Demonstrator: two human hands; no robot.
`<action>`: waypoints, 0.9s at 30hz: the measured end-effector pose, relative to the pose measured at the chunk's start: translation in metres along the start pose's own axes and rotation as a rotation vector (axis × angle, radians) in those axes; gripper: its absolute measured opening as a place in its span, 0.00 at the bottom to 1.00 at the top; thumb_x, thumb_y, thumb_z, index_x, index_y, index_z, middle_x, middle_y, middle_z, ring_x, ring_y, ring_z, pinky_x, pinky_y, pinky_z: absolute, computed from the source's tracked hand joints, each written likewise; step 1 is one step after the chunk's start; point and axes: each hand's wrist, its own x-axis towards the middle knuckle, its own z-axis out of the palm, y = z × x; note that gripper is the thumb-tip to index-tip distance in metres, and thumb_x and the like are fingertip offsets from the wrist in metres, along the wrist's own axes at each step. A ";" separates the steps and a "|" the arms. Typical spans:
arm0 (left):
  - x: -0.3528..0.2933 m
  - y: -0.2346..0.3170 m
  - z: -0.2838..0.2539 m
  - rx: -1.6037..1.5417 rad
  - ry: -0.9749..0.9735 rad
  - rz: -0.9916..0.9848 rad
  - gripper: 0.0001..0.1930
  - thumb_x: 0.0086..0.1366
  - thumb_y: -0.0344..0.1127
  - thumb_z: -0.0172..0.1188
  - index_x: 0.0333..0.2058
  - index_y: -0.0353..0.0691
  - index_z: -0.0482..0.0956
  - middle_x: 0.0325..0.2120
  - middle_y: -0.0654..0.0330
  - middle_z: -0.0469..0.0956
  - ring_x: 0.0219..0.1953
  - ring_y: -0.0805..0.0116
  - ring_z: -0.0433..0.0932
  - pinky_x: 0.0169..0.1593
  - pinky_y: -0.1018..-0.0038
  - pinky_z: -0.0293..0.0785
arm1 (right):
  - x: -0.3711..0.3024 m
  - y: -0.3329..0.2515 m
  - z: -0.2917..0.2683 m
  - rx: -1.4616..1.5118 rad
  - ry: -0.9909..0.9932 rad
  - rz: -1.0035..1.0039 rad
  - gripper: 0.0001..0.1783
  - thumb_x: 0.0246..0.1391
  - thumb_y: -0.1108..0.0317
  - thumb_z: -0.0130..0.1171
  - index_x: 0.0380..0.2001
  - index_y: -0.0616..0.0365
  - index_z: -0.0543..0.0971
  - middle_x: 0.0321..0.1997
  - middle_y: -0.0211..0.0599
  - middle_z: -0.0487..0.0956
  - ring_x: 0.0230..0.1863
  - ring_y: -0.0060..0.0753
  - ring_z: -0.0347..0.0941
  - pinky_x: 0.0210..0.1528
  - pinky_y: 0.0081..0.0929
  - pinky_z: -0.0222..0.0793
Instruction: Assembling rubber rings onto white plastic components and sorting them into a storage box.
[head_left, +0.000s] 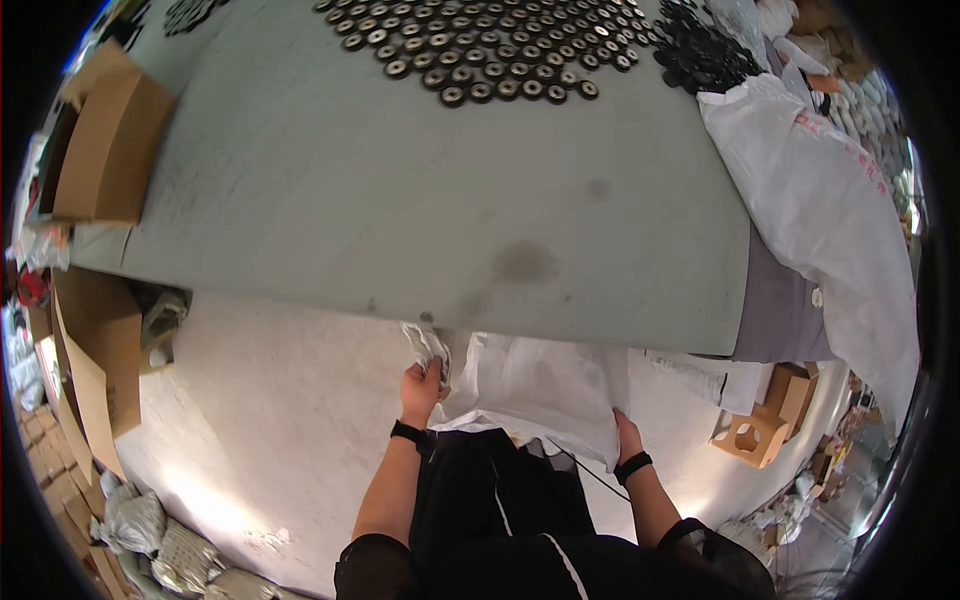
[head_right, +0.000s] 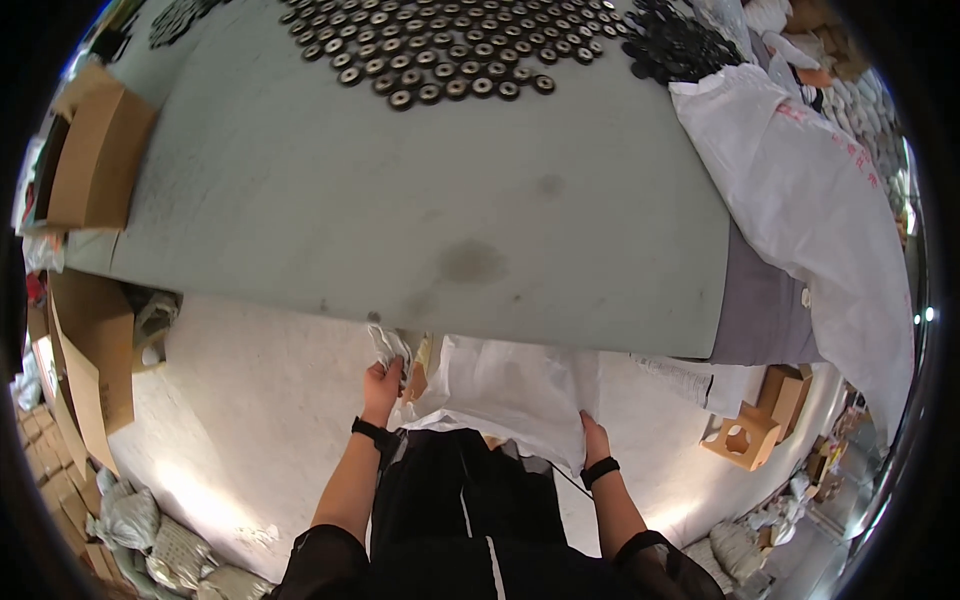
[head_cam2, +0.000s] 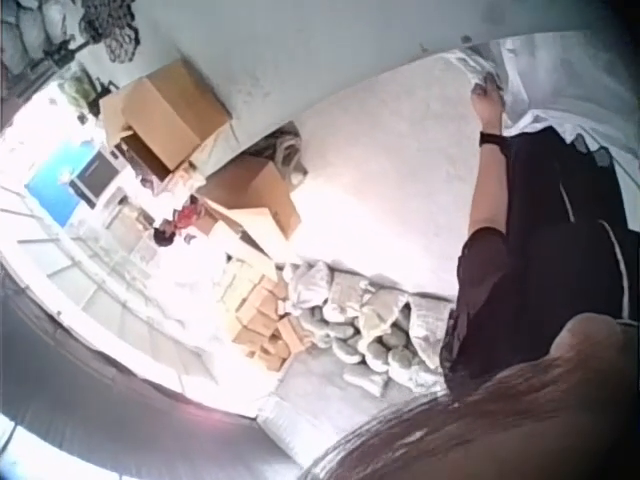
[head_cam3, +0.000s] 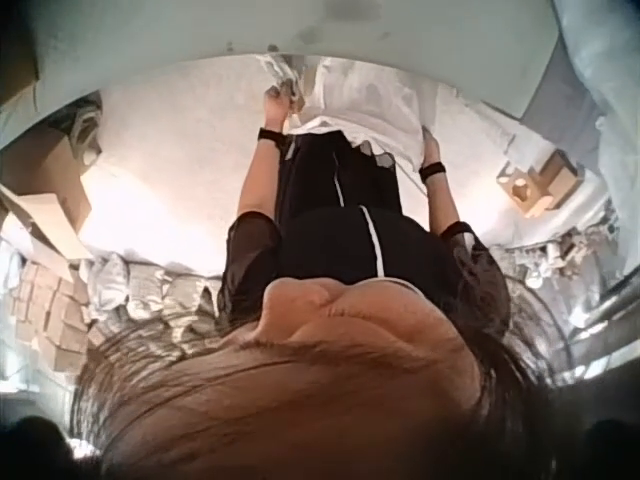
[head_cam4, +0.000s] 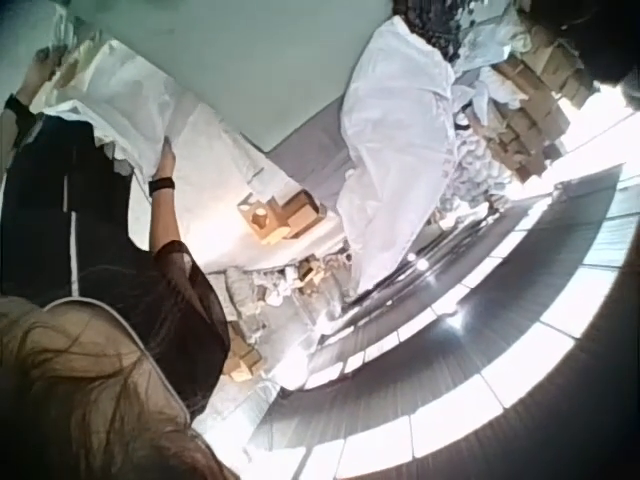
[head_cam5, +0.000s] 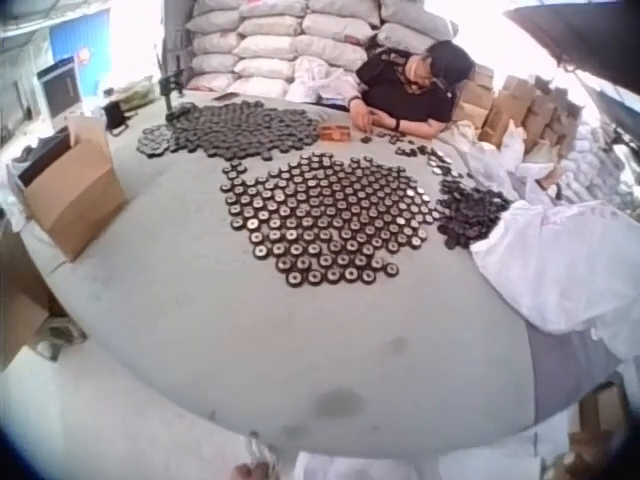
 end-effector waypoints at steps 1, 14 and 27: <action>-0.010 -0.011 -0.009 -0.021 0.008 -0.002 0.16 0.54 0.42 0.54 0.18 0.32 0.70 0.11 0.57 0.71 0.11 0.70 0.69 0.16 0.76 0.64 | -0.001 0.002 -0.002 -0.014 0.011 0.003 0.25 0.47 0.57 0.48 0.39 0.72 0.69 0.36 0.44 0.74 0.35 0.35 0.71 0.37 0.24 0.65; -0.097 0.036 -0.013 0.139 0.150 0.584 0.20 0.53 0.44 0.53 0.12 0.34 0.68 0.09 0.48 0.67 0.15 0.50 0.68 0.19 0.64 0.62 | -0.010 -0.003 -0.018 -0.263 -0.001 -0.143 0.25 0.47 0.60 0.51 0.44 0.69 0.65 0.39 0.44 0.73 0.39 0.38 0.70 0.44 0.27 0.64; -0.188 0.086 -0.043 0.228 -0.075 0.894 0.21 0.51 0.41 0.55 0.06 0.36 0.65 0.05 0.52 0.63 0.09 0.56 0.66 0.14 0.67 0.60 | 0.014 -0.023 0.296 -0.634 -0.747 -0.458 0.23 0.52 0.54 0.41 0.44 0.60 0.68 0.43 0.39 0.71 0.46 0.37 0.65 0.46 0.31 0.60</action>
